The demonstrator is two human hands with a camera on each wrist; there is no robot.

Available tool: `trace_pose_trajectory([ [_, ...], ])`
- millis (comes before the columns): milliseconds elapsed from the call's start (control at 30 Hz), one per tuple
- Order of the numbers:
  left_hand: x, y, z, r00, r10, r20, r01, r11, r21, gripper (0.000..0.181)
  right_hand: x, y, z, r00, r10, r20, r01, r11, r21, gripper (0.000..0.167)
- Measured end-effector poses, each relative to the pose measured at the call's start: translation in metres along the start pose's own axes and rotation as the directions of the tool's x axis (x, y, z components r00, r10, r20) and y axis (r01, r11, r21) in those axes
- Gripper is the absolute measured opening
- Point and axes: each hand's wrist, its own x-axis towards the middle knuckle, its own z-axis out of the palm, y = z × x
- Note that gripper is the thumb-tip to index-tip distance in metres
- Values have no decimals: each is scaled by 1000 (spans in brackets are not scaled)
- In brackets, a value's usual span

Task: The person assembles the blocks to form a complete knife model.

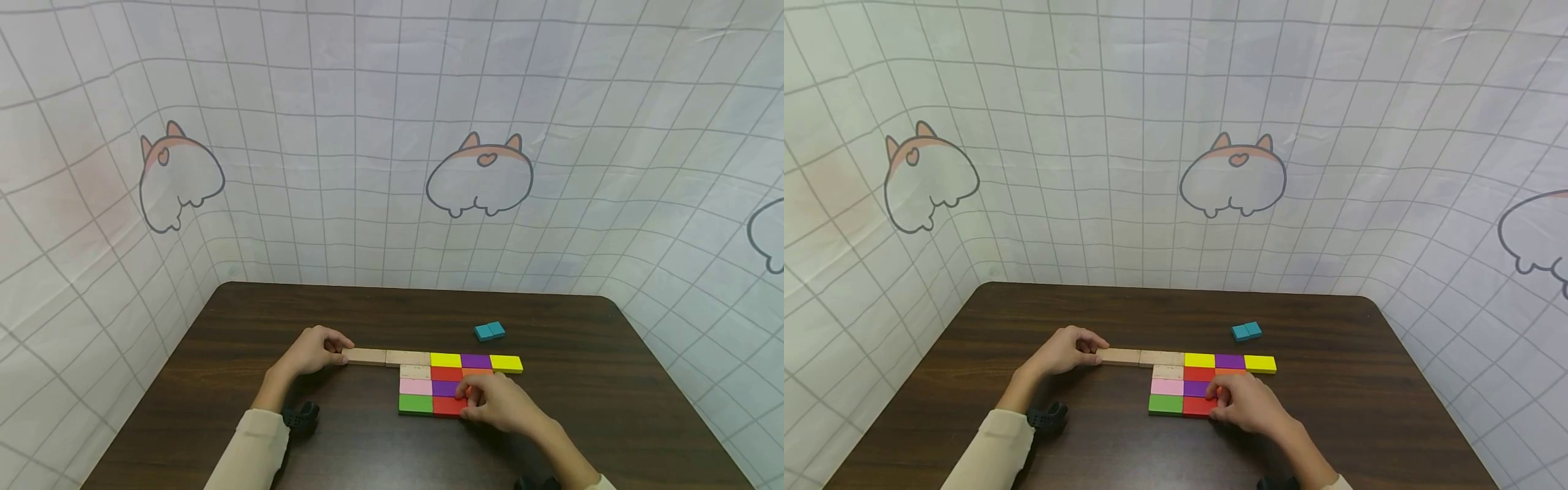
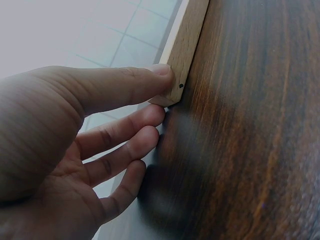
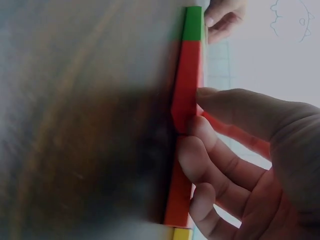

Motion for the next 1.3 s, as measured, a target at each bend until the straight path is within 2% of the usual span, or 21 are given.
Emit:
trace_pose_trajectory([
  [233,0,0,1,1000,-7,2,7,1000,-1,19,10,11,-26,998,-70,0,70,997,27,17],
  [433,-1,1,0,1000,-7,1,7,1000,-2,19,25,36,-56,991,-88,-98,90,996,16,24],
  [567,-1,2,0,1000,-13,6,13,1000,-8,19,37,64,-70,982,-61,-179,74,995,63,30],
  [767,0,0,1,1000,-6,-8,6,1000,-5,19,52,103,-80,968,44,-247,-22,996,91,41],
  [833,0,0,1,1000,-2,-8,2,1000,-2,19,56,113,-81,967,69,-245,-46,994,96,46],
  [967,0,-1,1,1000,8,-10,-8,1000,0,19,61,126,-80,977,70,-202,-47,992,118,59],
  [1100,-1,0,0,1000,13,-11,-13,1000,6,19,64,131,-83,987,57,-152,-34,989,147,67],
  [1300,-1,1,0,1000,5,-10,-5,1000,5,19,72,132,-87,994,43,-97,-29,990,135,69],
])
